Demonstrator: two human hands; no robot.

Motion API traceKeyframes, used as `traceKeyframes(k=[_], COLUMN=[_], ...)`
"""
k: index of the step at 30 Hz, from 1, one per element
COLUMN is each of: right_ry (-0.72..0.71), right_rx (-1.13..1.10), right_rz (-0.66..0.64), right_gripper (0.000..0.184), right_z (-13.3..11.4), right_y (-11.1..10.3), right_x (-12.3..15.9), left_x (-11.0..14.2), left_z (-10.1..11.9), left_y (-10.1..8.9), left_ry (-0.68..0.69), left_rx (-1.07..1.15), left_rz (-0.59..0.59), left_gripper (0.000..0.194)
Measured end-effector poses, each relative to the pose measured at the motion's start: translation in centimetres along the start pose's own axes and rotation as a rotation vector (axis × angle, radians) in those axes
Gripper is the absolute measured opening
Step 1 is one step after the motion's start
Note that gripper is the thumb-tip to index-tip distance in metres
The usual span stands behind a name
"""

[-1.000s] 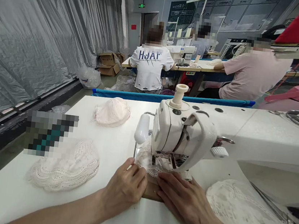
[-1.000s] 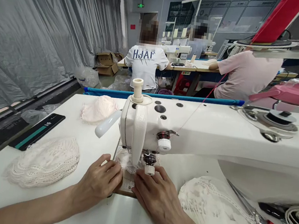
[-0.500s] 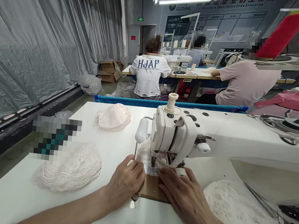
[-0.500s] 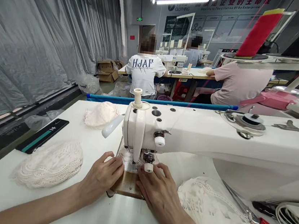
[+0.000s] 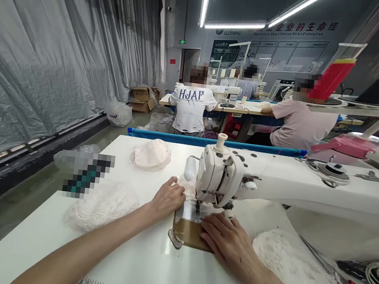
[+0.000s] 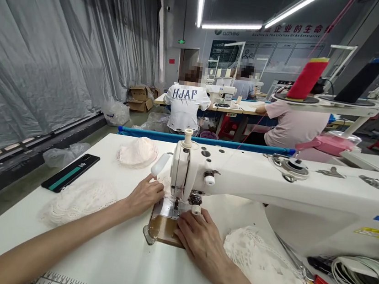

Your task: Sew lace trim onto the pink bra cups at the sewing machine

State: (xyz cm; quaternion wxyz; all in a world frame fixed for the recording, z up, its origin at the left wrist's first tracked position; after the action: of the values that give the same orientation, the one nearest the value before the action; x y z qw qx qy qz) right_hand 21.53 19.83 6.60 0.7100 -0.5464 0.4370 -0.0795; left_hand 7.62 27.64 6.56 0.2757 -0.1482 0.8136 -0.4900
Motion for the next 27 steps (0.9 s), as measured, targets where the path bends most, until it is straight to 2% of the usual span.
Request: traceKeyframes(k=[4,7,9,11,12,14,16,17,19,21,24,27], right_ry=[-0.120,-0.118,-0.082,-0.067,-0.069,-0.056,-0.012,0.026,0.129,0.241,0.364,0.478], right_rx=[-0.121,-0.222,-0.265,-0.302,-0.335,-0.474,-0.723,-0.871,-1.130,-1.299,-1.459,-1.596], right_rz=[-0.094,-0.142,-0.164,-0.200,-0.243,-0.394,-0.582,-0.673,-0.813,-0.905,-0.978,-1.014], right_gripper=[0.026,0.017,0.029,0.043,0.041,0.023,0.006,0.008,0.016,0.022,0.026,0.029], right_z=[-2.4,-4.0,-4.9,-5.6,-6.0,-6.6,-7.2,-7.5,-7.9,-8.1,-8.4,-9.0], right_y=[-1.7,-2.2,-1.9,-1.2,-0.8,-0.2,-0.3,-0.6,-1.5,-2.4,-3.5,-4.0], right_x=[-1.0,-2.0,-2.8,-3.5,-3.7,-3.8,-3.1,-2.6,-1.2,0.6,3.6,6.9], left_x=[3.1,6.1,7.9,9.4,10.1,11.6,13.2,13.9,15.2,16.0,16.5,15.9], left_z=[0.6,1.8,2.6,3.1,3.2,3.4,4.1,4.8,6.7,8.8,12.0,14.6], left_y=[-1.9,-4.0,-5.7,-7.3,-8.1,-9.3,-9.8,-9.8,-9.5,-8.9,-8.2,-8.0], left_ry=[-0.013,-0.023,-0.050,-0.105,-0.157,-0.321,-0.482,-0.543,-0.628,-0.718,-0.871,-0.883], left_rx=[-0.033,-0.008,0.115,0.334,0.473,0.792,1.161,1.339,1.630,1.819,2.054,2.262], left_rz=[0.002,-0.028,-0.083,-0.165,-0.210,-0.301,-0.365,-0.375,-0.368,-0.345,-0.371,-0.407], left_gripper=[0.030,0.030,0.030,0.027,0.025,0.020,0.016,0.016,0.033,0.042,0.033,0.027])
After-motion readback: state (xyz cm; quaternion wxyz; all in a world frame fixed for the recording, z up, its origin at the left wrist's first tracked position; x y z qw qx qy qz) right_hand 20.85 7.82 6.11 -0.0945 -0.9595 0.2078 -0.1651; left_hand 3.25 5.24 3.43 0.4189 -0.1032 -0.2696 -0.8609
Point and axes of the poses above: each hand's wrist, its own x-axis away from the middle knuckle, its own y-axis out of the palm, z = x × y, the point moved 5 cm from there along -x, towards the middle knuckle, and after that the axes turned 1 degree about -z, right-handed, at the moved point
